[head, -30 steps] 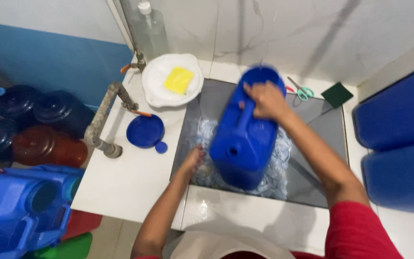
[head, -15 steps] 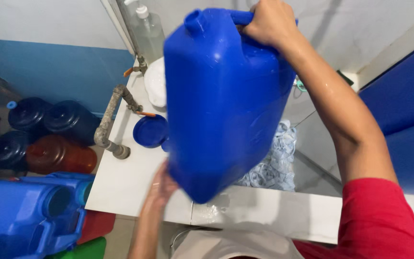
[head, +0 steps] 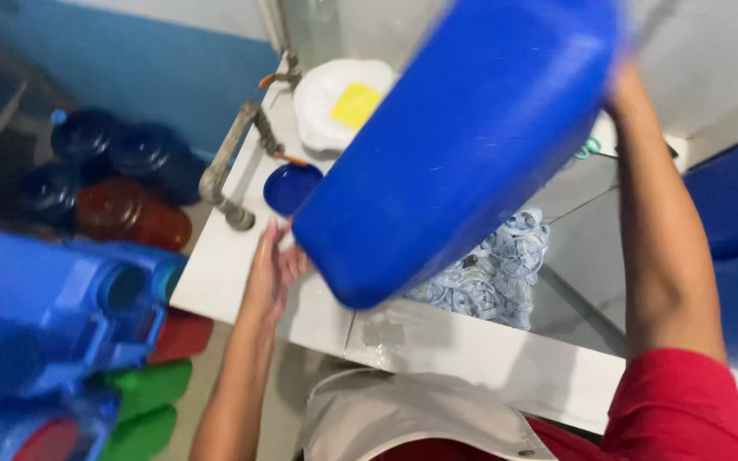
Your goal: The person picks up a blue plastic jug and removes its seal and cap using shears by hand. The person then pumps liquid soap into a white bucket with water and scrubs both a white plate and the interior and exterior of the blue jug with a sponge before rinsing the jug under a stream of water.
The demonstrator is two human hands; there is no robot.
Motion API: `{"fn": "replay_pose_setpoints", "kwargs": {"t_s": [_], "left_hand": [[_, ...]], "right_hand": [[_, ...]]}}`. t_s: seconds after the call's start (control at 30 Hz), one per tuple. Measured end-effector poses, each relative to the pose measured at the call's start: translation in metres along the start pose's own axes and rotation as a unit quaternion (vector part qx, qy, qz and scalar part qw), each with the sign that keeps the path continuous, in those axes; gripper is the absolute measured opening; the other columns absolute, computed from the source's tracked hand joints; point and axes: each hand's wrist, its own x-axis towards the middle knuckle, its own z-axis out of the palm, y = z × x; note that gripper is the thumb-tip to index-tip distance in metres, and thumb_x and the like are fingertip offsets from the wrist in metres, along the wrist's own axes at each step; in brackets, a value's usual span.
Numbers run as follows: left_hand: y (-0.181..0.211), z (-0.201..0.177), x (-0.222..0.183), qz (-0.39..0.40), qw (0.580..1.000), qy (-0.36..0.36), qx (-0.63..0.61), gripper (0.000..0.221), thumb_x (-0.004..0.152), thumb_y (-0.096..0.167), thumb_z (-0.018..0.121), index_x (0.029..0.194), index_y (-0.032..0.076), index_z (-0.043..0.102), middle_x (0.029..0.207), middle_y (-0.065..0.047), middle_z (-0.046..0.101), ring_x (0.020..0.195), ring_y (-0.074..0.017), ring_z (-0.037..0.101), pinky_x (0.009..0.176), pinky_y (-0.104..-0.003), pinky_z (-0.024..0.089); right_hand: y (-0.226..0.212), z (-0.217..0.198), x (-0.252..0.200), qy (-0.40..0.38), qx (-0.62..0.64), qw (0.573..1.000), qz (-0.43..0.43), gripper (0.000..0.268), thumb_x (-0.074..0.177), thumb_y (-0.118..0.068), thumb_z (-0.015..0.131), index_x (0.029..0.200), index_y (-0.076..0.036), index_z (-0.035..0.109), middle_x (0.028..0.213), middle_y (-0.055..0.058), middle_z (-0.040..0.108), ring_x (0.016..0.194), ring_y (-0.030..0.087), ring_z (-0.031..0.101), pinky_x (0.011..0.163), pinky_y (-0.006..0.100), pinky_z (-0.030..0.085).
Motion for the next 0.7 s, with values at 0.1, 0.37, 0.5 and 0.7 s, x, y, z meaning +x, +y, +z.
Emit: {"fn": "replay_pose_setpoints", "kwargs": {"t_s": [0.1,0.37,0.5,0.7], "left_hand": [[0.033,0.032,0.019,0.184,0.980,-0.029,0.069,0.055,0.109,0.041,0.047,0.147,0.002,0.053,0.111,-0.015,0.067,0.108,-0.0232,0.068,0.100,-0.038,0.057],[-0.009,0.032,0.256,0.195,0.924,0.280,0.171,0.049,0.094,0.027,0.063,0.135,0.000,0.054,0.131,-0.021,0.048,0.119,-0.0297,0.055,0.101,-0.038,0.048],[-0.060,-0.019,0.322,0.104,0.937,0.331,0.045,0.038,0.092,0.019,0.064,0.124,0.000,0.057,0.116,-0.019,0.045,0.100,-0.0274,0.052,0.086,-0.038,0.048],[-0.044,-0.048,0.336,0.052,0.949,0.233,-0.204,0.016,0.093,0.008,0.059,0.108,0.004,0.060,0.081,-0.011,0.050,0.061,-0.0202,0.050,0.059,-0.035,0.048]], "right_hand": [[0.003,-0.001,-0.071,0.035,0.074,0.996,0.043,0.043,0.093,-0.043,0.077,0.105,-0.001,0.075,0.096,0.026,0.068,0.088,0.044,0.066,0.079,0.052,0.052],[-0.003,0.017,-0.261,0.010,0.223,0.936,0.273,0.044,0.094,-0.042,0.077,0.107,0.000,0.074,0.100,0.026,0.066,0.092,0.044,0.064,0.082,0.052,0.051],[0.002,0.019,-0.319,0.015,0.254,0.897,0.362,0.044,0.095,-0.042,0.077,0.109,0.000,0.074,0.102,0.027,0.065,0.094,0.044,0.063,0.084,0.053,0.050],[0.011,0.033,-0.336,0.011,0.277,0.873,0.400,0.045,0.095,-0.041,0.077,0.111,0.001,0.073,0.106,0.027,0.064,0.098,0.045,0.062,0.086,0.053,0.049]]}}
